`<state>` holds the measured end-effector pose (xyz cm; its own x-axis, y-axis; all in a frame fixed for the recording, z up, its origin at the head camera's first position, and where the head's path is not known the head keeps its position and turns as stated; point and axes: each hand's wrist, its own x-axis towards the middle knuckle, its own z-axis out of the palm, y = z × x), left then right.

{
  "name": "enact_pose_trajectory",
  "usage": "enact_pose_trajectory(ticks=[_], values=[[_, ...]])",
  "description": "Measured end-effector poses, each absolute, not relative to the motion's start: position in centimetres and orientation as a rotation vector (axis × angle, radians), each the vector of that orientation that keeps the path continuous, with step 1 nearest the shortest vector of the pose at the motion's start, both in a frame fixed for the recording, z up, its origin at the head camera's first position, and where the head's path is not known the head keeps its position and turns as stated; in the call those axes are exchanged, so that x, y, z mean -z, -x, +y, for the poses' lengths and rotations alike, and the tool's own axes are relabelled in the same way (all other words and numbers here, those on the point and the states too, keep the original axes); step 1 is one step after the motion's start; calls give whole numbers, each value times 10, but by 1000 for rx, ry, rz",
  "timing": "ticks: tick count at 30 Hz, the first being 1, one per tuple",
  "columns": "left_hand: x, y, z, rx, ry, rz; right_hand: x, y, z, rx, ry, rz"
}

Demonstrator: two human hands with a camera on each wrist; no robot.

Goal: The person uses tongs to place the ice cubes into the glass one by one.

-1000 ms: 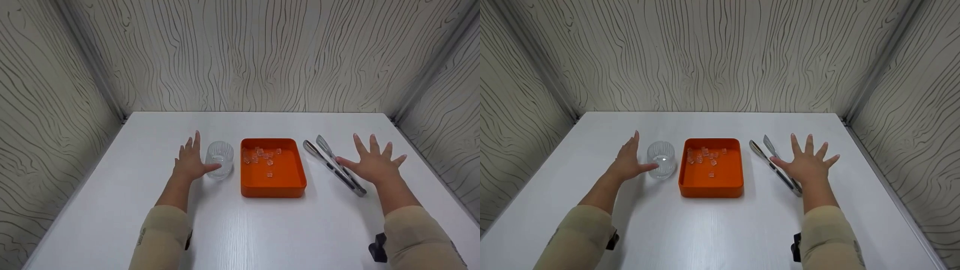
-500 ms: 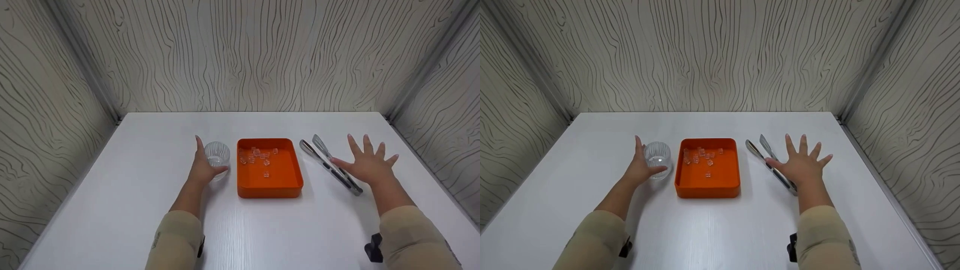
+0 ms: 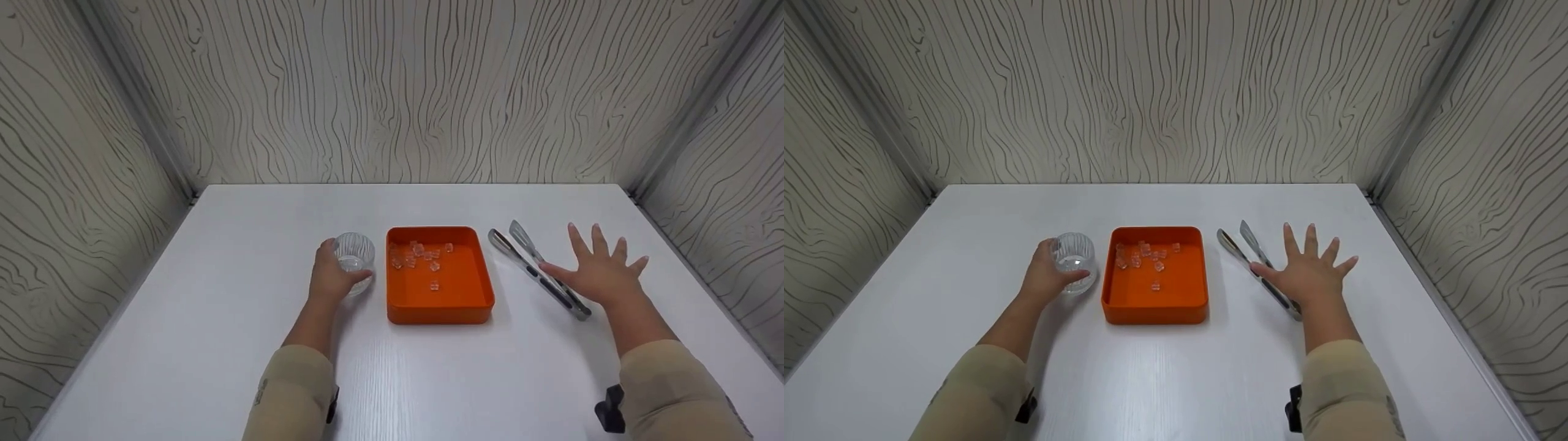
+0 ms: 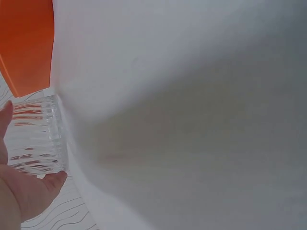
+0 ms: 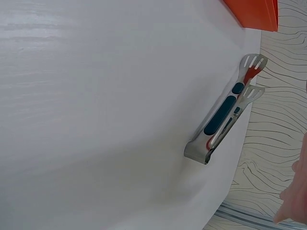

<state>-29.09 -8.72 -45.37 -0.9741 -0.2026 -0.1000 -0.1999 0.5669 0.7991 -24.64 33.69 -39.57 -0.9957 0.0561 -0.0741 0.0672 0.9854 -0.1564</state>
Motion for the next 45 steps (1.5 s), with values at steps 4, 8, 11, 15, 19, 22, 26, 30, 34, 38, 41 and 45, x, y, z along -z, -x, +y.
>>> enact_pose_trajectory(ticks=[4, 8, 11, 15, 19, 22, 26, 30, 34, 38, 41, 45], values=[[455, 289, -89, 1449, -358, -2751, 395, 245, 336, 255, -94, 3057], [457, 288, -91, 1474, -358, -2719, 396, 245, 335, 261, -91, 3048], [458, 287, -92, 1467, -335, -2711, 396, 244, 336, 264, -88, 3036], [459, 285, -93, 1408, -322, -2744, 396, 244, 336, 265, -89, 3030], [458, 281, -92, 1376, -307, -2776, 396, 245, 335, 256, -90, 3034], [457, 278, -91, 1392, -295, -2783, 397, 246, 335, 256, -93, 3038], [452, 275, -91, 1412, -267, -2764, 397, 245, 335, 258, -93, 3043], [444, 272, -93, 1436, -227, -2735, 398, 244, 336, 264, -95, 3044], [435, 268, -95, 1459, -192, -2734, 399, 244, 336, 267, -98, 3042], [424, 263, -96, 1467, -138, -2727, 402, 245, 337, 259, -89, 3039], [417, 260, -96, 1479, -89, -2708, 403, 246, 336, 261, -83, 3037], [406, 254, -93, 1528, -32, -2690, 404, 246, 335, 268, -86, 3038]])
